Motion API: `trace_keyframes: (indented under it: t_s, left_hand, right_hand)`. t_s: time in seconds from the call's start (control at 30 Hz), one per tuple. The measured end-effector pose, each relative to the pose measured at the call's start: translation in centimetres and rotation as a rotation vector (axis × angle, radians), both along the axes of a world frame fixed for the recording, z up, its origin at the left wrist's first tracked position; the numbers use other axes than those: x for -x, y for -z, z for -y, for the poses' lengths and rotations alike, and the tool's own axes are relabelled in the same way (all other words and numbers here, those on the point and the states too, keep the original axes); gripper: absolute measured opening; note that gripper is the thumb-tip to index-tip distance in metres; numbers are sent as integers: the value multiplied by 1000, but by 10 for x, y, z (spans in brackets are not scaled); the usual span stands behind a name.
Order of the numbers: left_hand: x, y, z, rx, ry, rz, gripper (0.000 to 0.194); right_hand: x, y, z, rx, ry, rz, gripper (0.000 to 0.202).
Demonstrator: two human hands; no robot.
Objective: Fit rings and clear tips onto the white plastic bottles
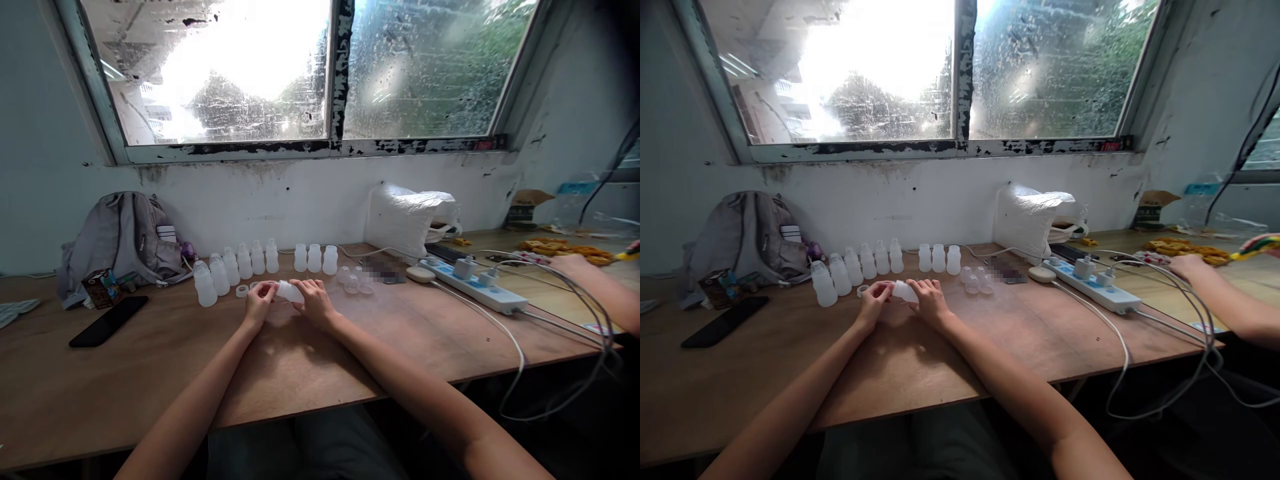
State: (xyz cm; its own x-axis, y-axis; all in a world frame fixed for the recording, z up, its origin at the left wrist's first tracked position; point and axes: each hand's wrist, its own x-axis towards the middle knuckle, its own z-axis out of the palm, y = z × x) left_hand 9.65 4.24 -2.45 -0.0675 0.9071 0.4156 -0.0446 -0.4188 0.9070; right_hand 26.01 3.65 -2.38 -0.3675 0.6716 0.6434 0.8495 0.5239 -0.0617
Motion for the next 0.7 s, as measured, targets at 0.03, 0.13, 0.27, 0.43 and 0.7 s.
trace_keyframes:
  t_s: [0.03,0.13,0.27,0.43,0.7]
  left_hand:
    - [0,-1,1,8,13,2,28]
    - [1,-3,4,44,73,33,32]
    - [3,-6,5,75,83,29,29]
    - [9,-6,2,136,129,26,26]
    - [10,-5,-1,166,162,69,29]
  right_hand:
    - [0,0,0,6,5,-4,47]
    - [0,1,-1,19,20,-13,45]
    - [1,2,0,20,14,-13,46]
    - [1,4,-1,25,-1,8,46]
    - [5,3,2,61,1,-26,44]
